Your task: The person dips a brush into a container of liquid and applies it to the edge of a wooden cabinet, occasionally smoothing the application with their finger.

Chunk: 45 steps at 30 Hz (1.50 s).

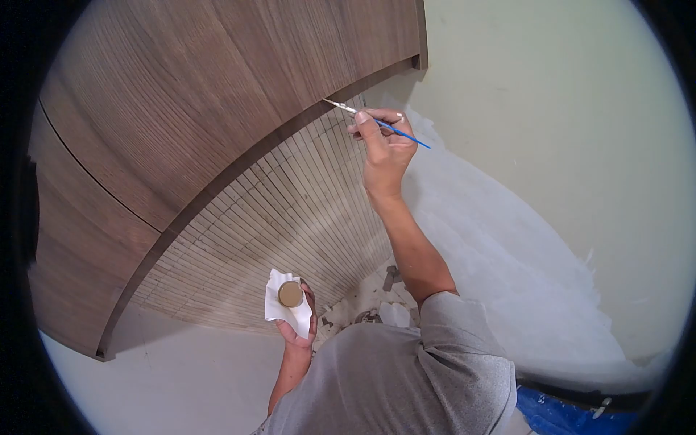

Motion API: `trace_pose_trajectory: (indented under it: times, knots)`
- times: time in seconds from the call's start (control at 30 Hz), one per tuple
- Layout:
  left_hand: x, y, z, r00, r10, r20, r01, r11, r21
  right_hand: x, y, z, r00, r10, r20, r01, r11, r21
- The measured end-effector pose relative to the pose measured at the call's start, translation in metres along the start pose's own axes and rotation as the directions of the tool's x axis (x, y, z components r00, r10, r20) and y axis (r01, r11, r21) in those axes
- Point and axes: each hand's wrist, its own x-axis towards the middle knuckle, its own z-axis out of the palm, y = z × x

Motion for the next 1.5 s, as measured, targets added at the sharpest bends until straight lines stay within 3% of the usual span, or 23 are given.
trace_pose_trajectory:
  times: [0.27,0.57,0.77,1.5]
  knots:
    - [-0.003,-0.003,0.003,0.998,-0.041,0.05,0.042,0.999,-0.023,-0.005,-0.005,0.003,1.0,0.004,0.004,-0.004,1.0,-0.004]
    - [-0.001,-0.002,0.003,0.999,0.033,-0.037,-0.034,0.999,-0.006,-0.017,-0.002,0.008,0.995,0.033,0.089,-0.033,0.999,0.004]
    - [-0.002,-0.001,0.002,0.997,0.054,-0.06,-0.052,0.998,0.048,-0.015,-0.001,0.008,1.0,0.014,0.003,-0.014,1.0,0.023]
    - [-0.003,-0.002,0.001,0.997,0.047,-0.057,-0.045,0.998,0.039,-0.022,-0.002,0.014,0.999,-0.008,0.034,0.007,1.0,0.017]
